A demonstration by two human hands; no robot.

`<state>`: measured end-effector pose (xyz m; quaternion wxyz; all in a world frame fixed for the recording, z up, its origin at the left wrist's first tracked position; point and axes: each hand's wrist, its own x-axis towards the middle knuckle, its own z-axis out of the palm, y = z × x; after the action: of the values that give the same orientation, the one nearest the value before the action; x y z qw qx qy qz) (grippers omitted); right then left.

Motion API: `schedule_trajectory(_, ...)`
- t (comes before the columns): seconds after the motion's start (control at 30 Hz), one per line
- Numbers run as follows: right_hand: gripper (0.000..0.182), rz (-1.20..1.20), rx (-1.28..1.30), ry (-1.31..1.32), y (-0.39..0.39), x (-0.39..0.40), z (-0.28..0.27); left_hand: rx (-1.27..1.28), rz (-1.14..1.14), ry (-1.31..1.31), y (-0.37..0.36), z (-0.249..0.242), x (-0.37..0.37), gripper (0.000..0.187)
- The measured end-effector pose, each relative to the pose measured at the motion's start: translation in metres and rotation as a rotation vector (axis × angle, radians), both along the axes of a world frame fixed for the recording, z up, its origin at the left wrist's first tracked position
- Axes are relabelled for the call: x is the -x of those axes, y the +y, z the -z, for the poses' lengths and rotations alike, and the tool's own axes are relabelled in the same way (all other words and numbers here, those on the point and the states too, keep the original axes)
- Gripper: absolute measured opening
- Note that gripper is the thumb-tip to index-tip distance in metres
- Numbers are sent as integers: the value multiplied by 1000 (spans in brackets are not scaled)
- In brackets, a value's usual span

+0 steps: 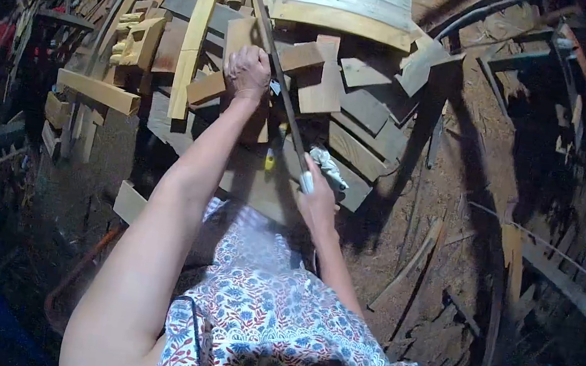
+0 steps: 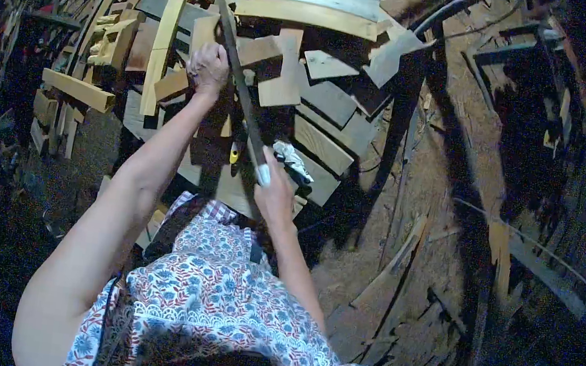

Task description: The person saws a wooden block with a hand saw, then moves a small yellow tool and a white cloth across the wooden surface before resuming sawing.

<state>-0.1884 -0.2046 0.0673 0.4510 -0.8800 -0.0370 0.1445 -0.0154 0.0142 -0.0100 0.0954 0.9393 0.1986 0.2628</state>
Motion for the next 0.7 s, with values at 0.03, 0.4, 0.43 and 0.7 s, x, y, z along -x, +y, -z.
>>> schedule_trajectory(0.03,63,-13,-6,-16,0,-5,-2,11,-10,12,0,0,-2,20)
schedule_trajectory(0.4,63,-22,71,182,-18,33,-10,33,10,-41,-4,0,7,18)
schedule_trajectory(0.43,64,-14,79,73,-4,12,-12,36,28,-41,-2,0,6,18)
schedule_trajectory(0.7,57,154,99,254,-36,110,-18,5,-3,-30,-3,0,1,19)
